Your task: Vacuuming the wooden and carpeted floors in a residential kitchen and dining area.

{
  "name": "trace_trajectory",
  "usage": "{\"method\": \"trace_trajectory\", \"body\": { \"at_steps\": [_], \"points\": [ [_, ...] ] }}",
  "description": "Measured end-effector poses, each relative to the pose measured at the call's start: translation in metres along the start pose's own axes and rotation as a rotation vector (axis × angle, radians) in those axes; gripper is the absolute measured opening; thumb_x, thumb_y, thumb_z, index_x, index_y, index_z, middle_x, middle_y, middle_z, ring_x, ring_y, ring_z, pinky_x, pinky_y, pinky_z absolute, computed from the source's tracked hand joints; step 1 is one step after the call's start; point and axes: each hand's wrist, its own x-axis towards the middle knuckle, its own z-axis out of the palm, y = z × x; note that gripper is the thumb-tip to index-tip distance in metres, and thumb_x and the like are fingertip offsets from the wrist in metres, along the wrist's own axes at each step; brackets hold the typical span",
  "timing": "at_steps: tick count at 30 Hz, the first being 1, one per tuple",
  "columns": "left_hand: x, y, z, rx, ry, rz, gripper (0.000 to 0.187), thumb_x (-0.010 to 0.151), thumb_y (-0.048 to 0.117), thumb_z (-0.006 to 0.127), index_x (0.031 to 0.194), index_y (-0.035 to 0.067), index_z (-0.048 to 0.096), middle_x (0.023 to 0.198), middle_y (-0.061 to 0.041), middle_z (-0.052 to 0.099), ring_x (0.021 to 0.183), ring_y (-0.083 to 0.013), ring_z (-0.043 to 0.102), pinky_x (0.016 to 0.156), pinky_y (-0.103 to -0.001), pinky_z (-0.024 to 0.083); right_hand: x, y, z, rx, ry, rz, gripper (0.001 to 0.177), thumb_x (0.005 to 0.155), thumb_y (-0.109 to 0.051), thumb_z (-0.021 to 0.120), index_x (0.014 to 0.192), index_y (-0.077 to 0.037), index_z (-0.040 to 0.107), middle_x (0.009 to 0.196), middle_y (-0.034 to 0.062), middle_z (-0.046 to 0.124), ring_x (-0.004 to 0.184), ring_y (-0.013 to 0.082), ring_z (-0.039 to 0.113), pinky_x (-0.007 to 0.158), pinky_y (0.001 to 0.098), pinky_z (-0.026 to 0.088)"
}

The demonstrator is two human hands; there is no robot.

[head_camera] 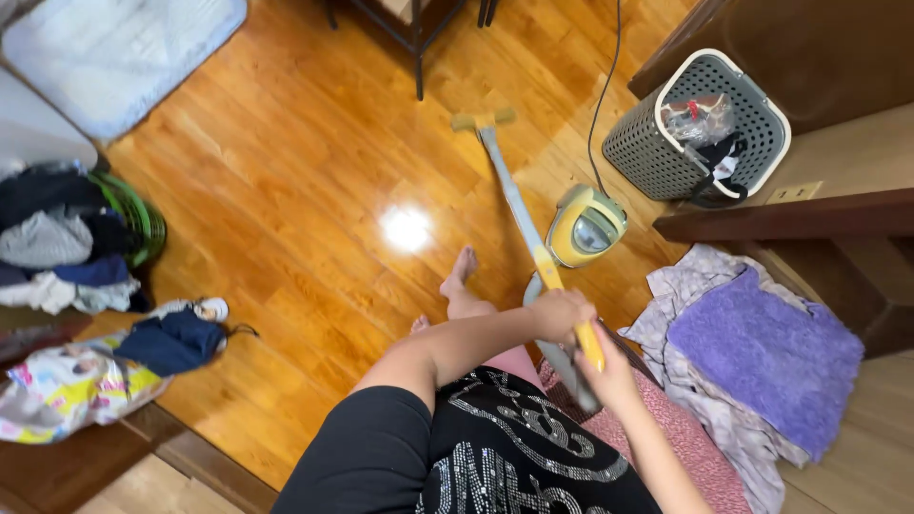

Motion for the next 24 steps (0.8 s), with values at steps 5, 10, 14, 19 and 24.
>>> {"method": "trace_trajectory", "body": {
  "at_steps": [5,10,14,19,24],
  "points": [
    [-0.039,0.107,-0.006,-0.130,-0.404,0.187,0.059,0.062,0.051,0.086,0.101,0.013,0.063,0.095,-0.011,0.071,0.091,-0.0347,0.070,0.078,-0.049,0.055,-0.120,-0.036,-0.045,-0.073,-0.224,0.255,0.085,0.082,-0.022,0.073,0.160,-0.021,0.039,0.130,0.0159,0.072,0.113,0.0214,0.073,0.096,0.0311,0.054],
    [-0.069,0.131,0.007,-0.061,-0.292,0.224,0.054,0.066,0.043,0.086,0.104,0.013,0.062,0.098,-0.011,0.070,0.094,-0.0357,0.069,0.080,-0.050,0.055,-0.138,-0.027,-0.062,0.128,-0.441,0.094,0.084,0.083,-0.018,0.077,0.156,-0.012,0.035,0.137,0.0149,0.066,0.119,0.0213,0.064,0.099,0.0302,0.048],
    [-0.093,0.111,-0.008,-0.009,-0.152,0.061,0.040,0.068,0.026,0.080,0.103,0.017,0.066,0.101,-0.009,0.071,0.100,-0.0342,0.070,0.086,-0.048,0.056,-0.100,-0.034,-0.040,-0.142,-0.513,-0.161,0.082,0.083,-0.022,0.077,0.154,-0.010,0.038,0.131,0.0157,0.068,0.117,0.0205,0.069,0.099,0.0319,0.051],
    [-0.098,0.022,-0.015,0.138,0.064,-0.340,0.026,0.079,0.027,0.073,0.103,0.018,0.070,0.108,-0.009,0.071,0.104,-0.0325,0.068,0.085,-0.046,0.057,0.012,-0.022,0.030,-0.099,-0.488,-0.376,0.081,0.087,-0.023,0.075,0.156,-0.008,0.035,0.134,0.0203,0.063,0.120,0.0256,0.064,0.102,0.0361,0.049],
    [-0.129,-0.010,-0.003,0.219,0.161,-0.648,0.021,0.086,0.023,0.063,0.105,0.018,0.071,0.115,-0.007,0.071,0.110,-0.0313,0.068,0.089,-0.045,0.056,0.036,0.006,0.120,-0.015,-0.502,-0.200,0.089,0.084,-0.023,0.076,0.159,-0.010,0.030,0.146,0.0187,0.054,0.131,0.0254,0.055,0.108,0.0365,0.045]
  ]
}}
